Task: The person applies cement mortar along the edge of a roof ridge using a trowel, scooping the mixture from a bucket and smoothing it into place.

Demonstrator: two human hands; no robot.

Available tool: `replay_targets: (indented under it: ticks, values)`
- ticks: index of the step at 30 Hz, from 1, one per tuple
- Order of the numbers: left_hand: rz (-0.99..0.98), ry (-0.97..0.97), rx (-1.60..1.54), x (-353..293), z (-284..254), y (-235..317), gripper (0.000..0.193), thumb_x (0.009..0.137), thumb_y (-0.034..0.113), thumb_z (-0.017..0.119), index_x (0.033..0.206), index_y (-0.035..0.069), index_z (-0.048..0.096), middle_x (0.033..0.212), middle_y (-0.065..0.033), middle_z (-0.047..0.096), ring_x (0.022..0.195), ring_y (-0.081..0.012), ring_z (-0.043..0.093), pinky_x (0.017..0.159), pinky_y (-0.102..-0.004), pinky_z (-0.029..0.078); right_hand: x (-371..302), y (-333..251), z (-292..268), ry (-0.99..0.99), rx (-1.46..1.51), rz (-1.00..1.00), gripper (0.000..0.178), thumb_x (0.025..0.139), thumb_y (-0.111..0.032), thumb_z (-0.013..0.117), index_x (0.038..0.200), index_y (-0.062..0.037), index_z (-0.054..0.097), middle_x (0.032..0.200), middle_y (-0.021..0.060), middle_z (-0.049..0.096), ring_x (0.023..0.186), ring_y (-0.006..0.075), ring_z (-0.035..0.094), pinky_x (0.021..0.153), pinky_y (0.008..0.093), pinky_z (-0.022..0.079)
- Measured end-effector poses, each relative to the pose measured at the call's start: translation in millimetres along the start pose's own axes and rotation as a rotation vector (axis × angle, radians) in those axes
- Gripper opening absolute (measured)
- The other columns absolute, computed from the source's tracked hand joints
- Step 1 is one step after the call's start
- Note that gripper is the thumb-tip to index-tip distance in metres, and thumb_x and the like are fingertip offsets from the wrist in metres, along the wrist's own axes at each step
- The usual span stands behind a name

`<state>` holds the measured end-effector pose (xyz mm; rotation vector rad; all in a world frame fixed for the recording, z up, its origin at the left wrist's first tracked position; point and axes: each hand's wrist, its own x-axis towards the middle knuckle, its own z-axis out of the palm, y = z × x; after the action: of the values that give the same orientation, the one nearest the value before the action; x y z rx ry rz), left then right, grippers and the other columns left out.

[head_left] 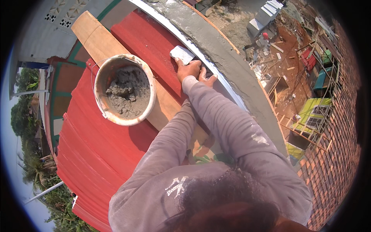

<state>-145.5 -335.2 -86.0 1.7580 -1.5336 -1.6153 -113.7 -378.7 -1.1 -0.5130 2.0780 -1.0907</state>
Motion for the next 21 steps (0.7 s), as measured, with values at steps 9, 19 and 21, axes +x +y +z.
replay_targets:
  ticks: [9,19,21]
  values:
    - [0.043,0.028,0.099,20,5,-18,0.104,0.092,0.057,0.069,0.172,0.013,0.02,0.169,-0.0189,0.032,0.151,-0.0329,0.026,0.123,-0.0392,0.023,11,0,7,-0.004,0.029,-0.126,0.068,0.087,-0.037,0.089,0.12,0.003,0.045,0.112,0.0335,0.071,0.107,0.0497,0.071,0.096,0.0515,0.055]
    - [0.192,0.148,0.014,20,16,-25,0.1,0.092,0.039,0.078,0.17,0.004,0.025,0.133,-0.0247,0.068,0.092,-0.0208,0.07,0.079,-0.034,0.057,21,9,8,0.0,-0.156,-0.375,0.06,0.094,-0.038,0.081,0.125,-0.0012,0.044,0.118,0.0307,0.064,0.112,0.0483,0.067,0.096,0.0541,0.054]
    - [0.194,0.191,0.063,22,12,-29,0.101,0.092,0.039,0.078,0.17,0.004,0.026,0.134,-0.0245,0.068,0.092,-0.0204,0.07,0.08,-0.0344,0.056,17,4,11,-0.017,-0.223,-0.407,0.058,0.097,-0.039,0.078,0.127,-0.0027,0.044,0.121,0.0302,0.063,0.114,0.0484,0.066,0.097,0.0545,0.055]
